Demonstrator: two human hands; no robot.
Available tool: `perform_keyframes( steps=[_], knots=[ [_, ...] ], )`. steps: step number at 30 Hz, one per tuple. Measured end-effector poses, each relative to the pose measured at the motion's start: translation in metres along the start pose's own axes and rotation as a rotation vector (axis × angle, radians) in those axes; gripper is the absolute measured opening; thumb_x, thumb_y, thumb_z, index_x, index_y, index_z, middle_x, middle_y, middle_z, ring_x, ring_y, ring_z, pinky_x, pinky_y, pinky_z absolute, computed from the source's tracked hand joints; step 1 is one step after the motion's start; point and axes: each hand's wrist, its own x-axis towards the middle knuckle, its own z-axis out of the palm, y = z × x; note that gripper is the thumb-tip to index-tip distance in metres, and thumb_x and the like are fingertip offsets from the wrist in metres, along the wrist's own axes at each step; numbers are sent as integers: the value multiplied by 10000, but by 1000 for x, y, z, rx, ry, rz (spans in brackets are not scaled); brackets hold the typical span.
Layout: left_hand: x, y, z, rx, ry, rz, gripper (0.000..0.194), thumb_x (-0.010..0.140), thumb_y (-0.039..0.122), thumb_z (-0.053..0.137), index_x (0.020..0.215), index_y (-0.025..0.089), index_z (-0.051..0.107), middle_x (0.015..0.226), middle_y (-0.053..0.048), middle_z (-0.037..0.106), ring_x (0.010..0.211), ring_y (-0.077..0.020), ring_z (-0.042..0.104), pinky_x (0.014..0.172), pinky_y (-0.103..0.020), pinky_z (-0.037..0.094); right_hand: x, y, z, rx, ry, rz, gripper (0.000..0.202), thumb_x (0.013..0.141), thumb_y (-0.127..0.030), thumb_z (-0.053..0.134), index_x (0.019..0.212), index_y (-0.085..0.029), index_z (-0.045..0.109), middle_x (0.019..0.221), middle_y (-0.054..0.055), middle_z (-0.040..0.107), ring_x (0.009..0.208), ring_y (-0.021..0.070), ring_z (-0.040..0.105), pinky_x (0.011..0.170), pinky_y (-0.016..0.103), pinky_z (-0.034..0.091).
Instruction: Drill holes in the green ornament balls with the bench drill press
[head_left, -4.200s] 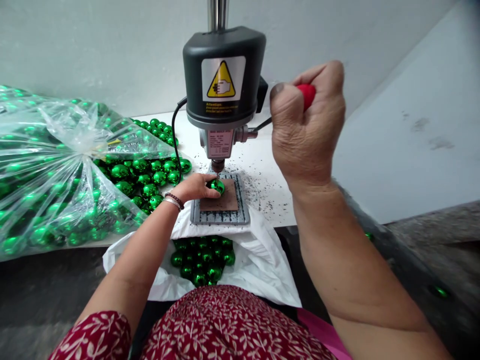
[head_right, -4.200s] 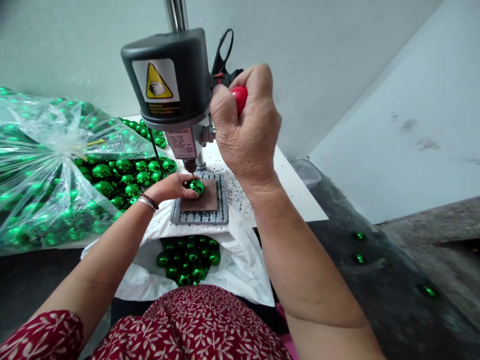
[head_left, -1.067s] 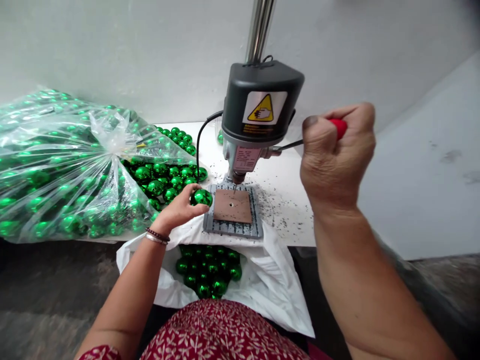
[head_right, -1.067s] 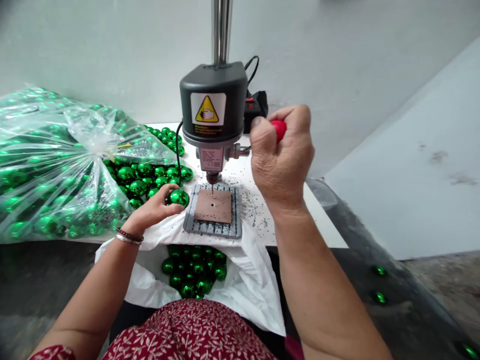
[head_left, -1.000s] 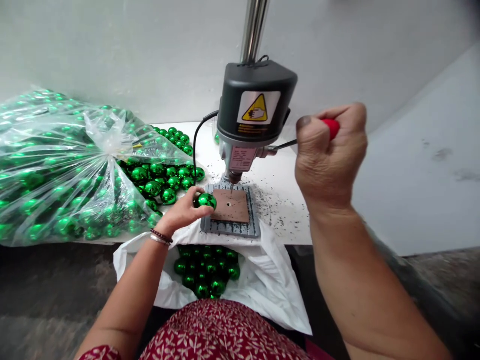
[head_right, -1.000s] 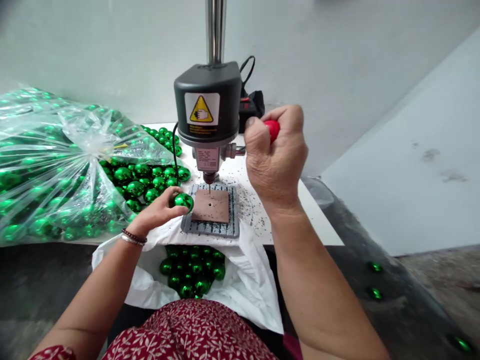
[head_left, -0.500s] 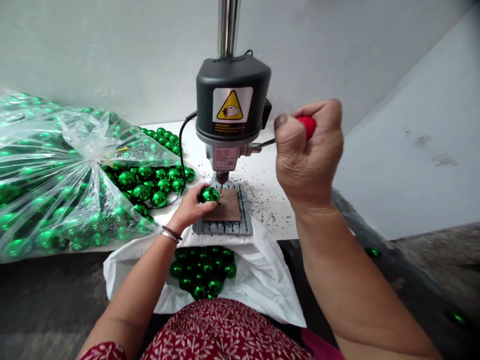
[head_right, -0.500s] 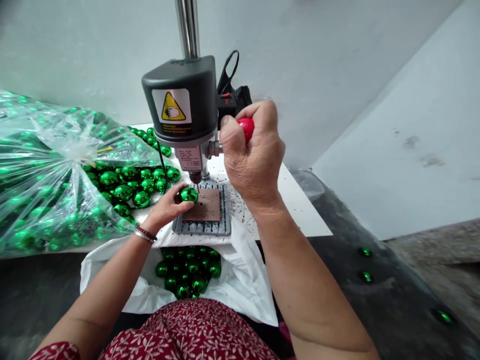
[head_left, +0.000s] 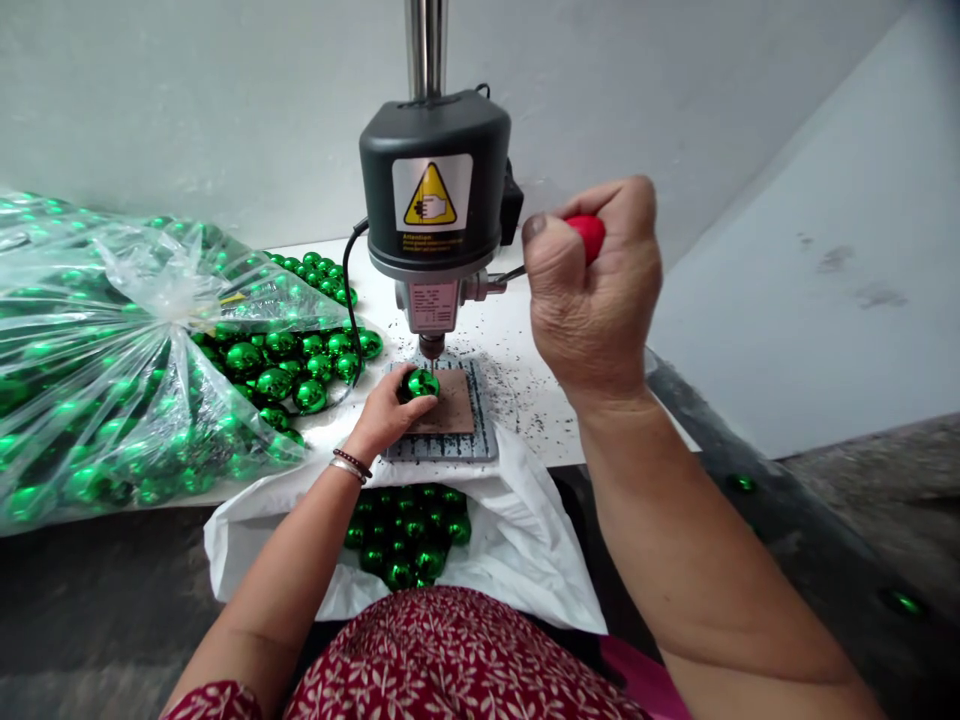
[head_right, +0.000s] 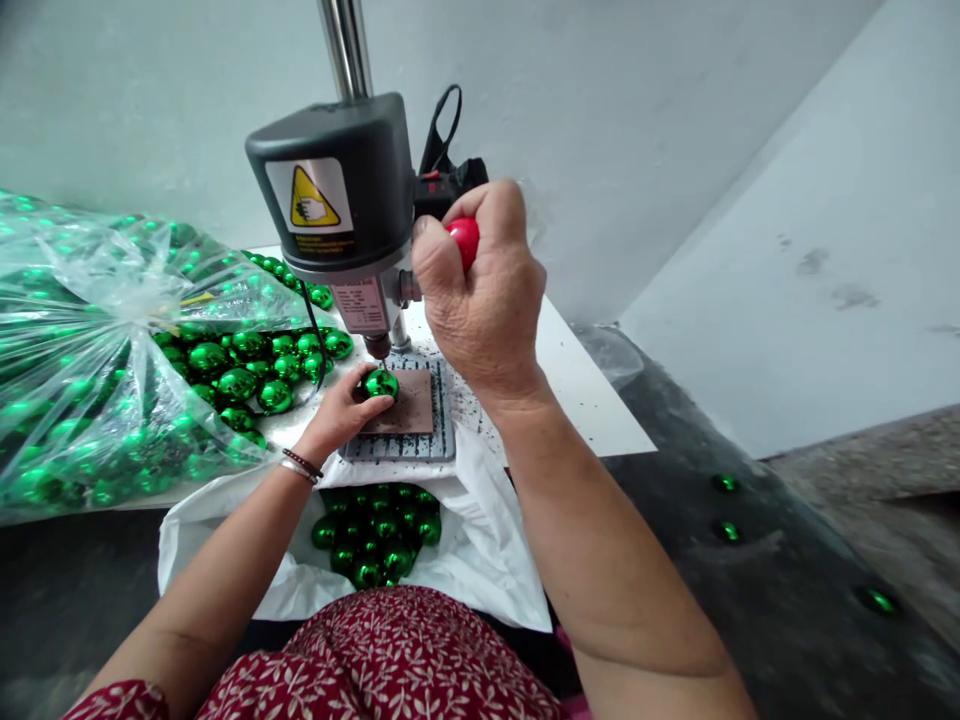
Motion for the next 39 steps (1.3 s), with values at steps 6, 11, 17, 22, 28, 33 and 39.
perform_keyframes(
  steps=[6,11,17,22,28,33,39],
  knots=[
    [-2,3,8,50,34,43,524,748,273,731,1243,168,595,1218,-96,676,1116,-247,616,1007,-392,469,-1,3,-1,6,-13,-22,169,887,-323,521,825,-214,407,726,-51,481,642,44,446,655,200,438],
    [2,1,15,115,46,109,561,703,201,771,1241,199,613,1296,-90,644,1212,-259,575,1101,-430,414,-2,7,-1,-24,-34,-68,200,917,-398,484,849,-219,427,761,-40,485,658,47,455,671,213,461],
    [1,2,17,100,-14,104,560,755,256,749,1292,188,605,1341,-106,623,1244,-255,563,1120,-416,403,-4,6,-2,-60,-7,-64,186,898,-371,509,833,-210,441,763,-35,486,663,49,448,648,214,444],
    [-3,3,19,31,8,68,530,784,301,718,1284,166,606,1252,-97,676,1159,-253,611,1053,-390,450,-6,6,-2,-80,0,-85,189,907,-379,491,832,-213,444,755,-31,483,649,54,443,618,213,435],
    [-4,6,20,35,13,21,431,769,317,719,1179,202,653,1081,-33,720,1020,-230,643,930,-338,500,-16,7,-8,-135,-4,-95,143,877,-333,515,807,-224,454,716,-34,500,612,73,436,602,238,434],
    [-5,9,20,23,21,26,422,763,310,720,1160,182,652,1079,-48,714,1007,-231,639,920,-335,497,-26,8,-16,-180,-20,-138,137,851,-298,523,756,-232,449,663,-42,501,589,83,451,602,257,426],
    [-6,9,20,15,8,18,395,771,313,711,1139,182,654,1037,-34,712,971,-217,638,896,-319,495,-33,10,-16,-185,-24,-140,137,861,-293,501,750,-238,443,650,-38,495,570,92,442,572,267,403]
  ],
)
